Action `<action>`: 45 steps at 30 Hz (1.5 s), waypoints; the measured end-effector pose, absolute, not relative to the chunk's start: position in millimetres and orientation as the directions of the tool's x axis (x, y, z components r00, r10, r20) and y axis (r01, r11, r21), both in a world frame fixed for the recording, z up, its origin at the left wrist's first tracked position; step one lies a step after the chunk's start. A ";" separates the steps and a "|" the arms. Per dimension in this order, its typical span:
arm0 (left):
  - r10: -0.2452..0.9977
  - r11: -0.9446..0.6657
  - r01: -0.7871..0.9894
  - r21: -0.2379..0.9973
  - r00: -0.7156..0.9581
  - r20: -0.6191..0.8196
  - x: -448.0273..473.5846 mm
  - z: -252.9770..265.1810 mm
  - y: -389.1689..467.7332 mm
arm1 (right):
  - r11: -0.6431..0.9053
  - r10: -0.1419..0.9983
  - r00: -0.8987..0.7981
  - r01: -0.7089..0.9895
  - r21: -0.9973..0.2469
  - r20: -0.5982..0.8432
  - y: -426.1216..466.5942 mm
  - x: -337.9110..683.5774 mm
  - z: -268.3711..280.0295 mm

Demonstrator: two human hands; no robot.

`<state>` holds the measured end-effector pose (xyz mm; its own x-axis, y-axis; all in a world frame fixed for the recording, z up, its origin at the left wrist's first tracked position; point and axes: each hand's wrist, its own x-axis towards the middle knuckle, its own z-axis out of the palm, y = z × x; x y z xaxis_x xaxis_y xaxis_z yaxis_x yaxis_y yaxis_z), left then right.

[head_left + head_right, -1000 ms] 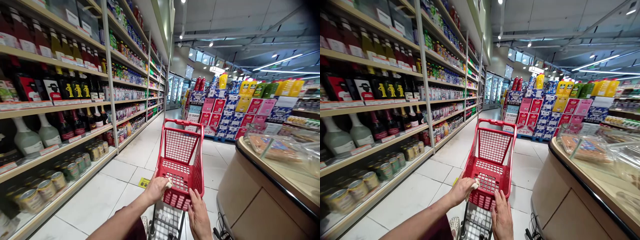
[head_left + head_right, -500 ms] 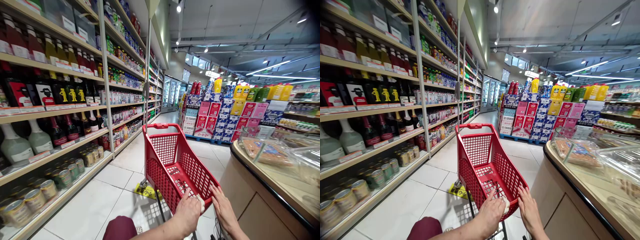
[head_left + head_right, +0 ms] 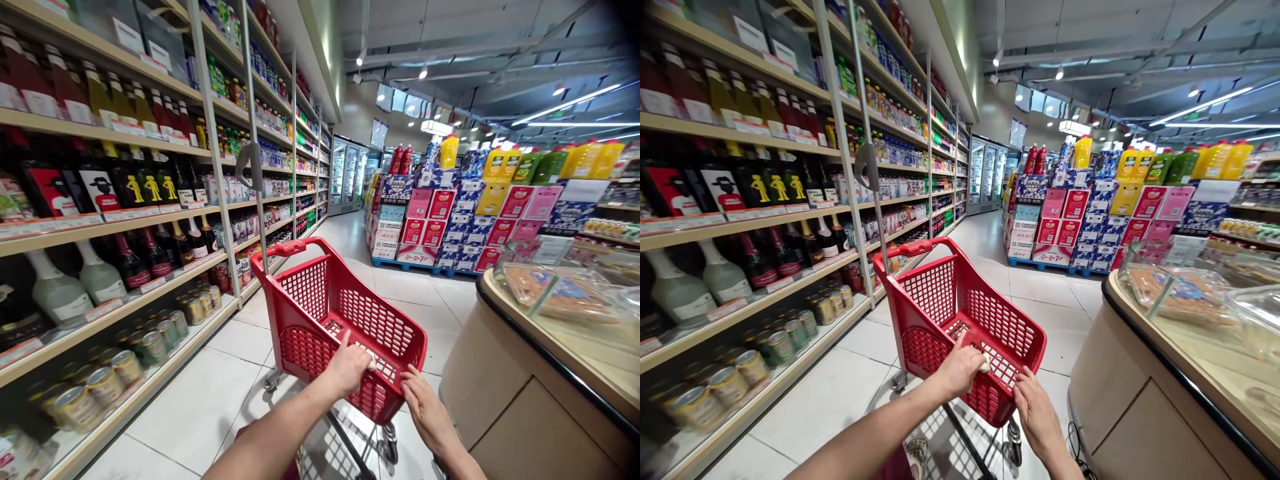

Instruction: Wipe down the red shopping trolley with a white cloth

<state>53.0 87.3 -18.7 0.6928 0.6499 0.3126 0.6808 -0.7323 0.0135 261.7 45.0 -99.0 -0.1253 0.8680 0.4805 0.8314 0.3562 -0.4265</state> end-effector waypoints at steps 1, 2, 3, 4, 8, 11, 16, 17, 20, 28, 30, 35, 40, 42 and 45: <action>0.644 -0.733 0.680 -0.008 0.699 0.311 50.8 -19.6 87.4 | 0.341 0.877 -0.119 0.836 -0.429 0.465 46.9 267.9 -98.6; 0.640 -0.732 0.681 -0.030 0.702 0.314 44.1 -18.2 88.2 | 0.324 0.886 -0.110 0.842 -0.431 0.450 48.6 274.2 -98.2; 0.640 -0.724 0.688 -0.049 0.696 0.327 32.8 -14.8 89.5 | 0.308 0.896 -0.105 0.847 -0.434 0.431 50.0 280.0 -97.7; 0.647 -0.706 0.705 -0.061 0.678 0.350 17.4 -9.9 91.1 | 0.289 0.908 -0.098 0.850 -0.440 0.407 51.0 284.8 -97.0; 0.656 -0.580 0.810 -0.084 0.526 0.542 -48.7 7.7 94.6 | 0.111 0.962 0.019 0.884 -0.455 0.272 53.1 286.4 -90.1; 0.605 -0.532 0.837 -0.126 0.480 0.636 -57.0 -0.6 89.0 | -0.015 0.969 0.119 0.902 -0.431 0.217 54.2 268.4 -83.1; 0.565 -0.567 0.787 -0.244 0.587 0.580 -47.5 -11.3 76.8 | 0.006 0.973 0.085 0.918 -0.396 0.213 55.9 248.9 -77.1; 0.573 -0.553 0.792 -0.257 0.586 0.573 -56.9 -5.5 73.8 | 0.005 0.975 0.082 0.920 -0.391 0.206 56.8 250.2 -77.4; 0.615 -0.445 0.865 -0.231 0.483 0.623 -99.4 21.9 60.8 | -0.002 0.972 0.094 0.919 -0.394 0.214 62.0 259.9 -81.3; 0.702 -0.286 0.956 0.058 0.168 0.692 -93.7 51.8 49.5 | 0.063 0.893 0.195 0.839 -0.541 0.406 63.8 220.7 -59.0; 0.742 -0.343 0.908 0.239 0.105 0.662 -70.6 50.4 55.5 | 0.297 0.838 0.107 0.731 -0.614 0.534 57.9 168.8 -40.3; 0.904 -0.361 0.291 0.886 -0.125 0.410 -28.6 48.8 59.0 | 0.545 0.796 0.055 0.368 -0.753 0.603 58.1 48.6 -1.7; 0.950 -0.310 0.079 0.948 0.055 0.306 -52.9 60.7 52.6 | 0.617 0.723 0.099 0.353 -0.703 0.684 77.4 42.0 13.2; 0.892 -0.405 0.360 0.840 -0.047 0.450 -79.5 68.6 53.5 | 0.655 0.670 0.107 0.380 -0.653 0.734 83.5 39.7 19.3; 0.713 -0.452 0.645 0.616 -0.153 0.684 -111.9 72.0 58.9 | 0.699 0.620 0.066 0.405 -0.589 0.782 86.9 5.6 30.1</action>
<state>-111.9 58.9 72.0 -0.1533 0.7132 0.6840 0.6447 -0.4523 0.6162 5.6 86.9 30.1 0.0658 0.6200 0.7818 0.4050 0.6995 -0.5888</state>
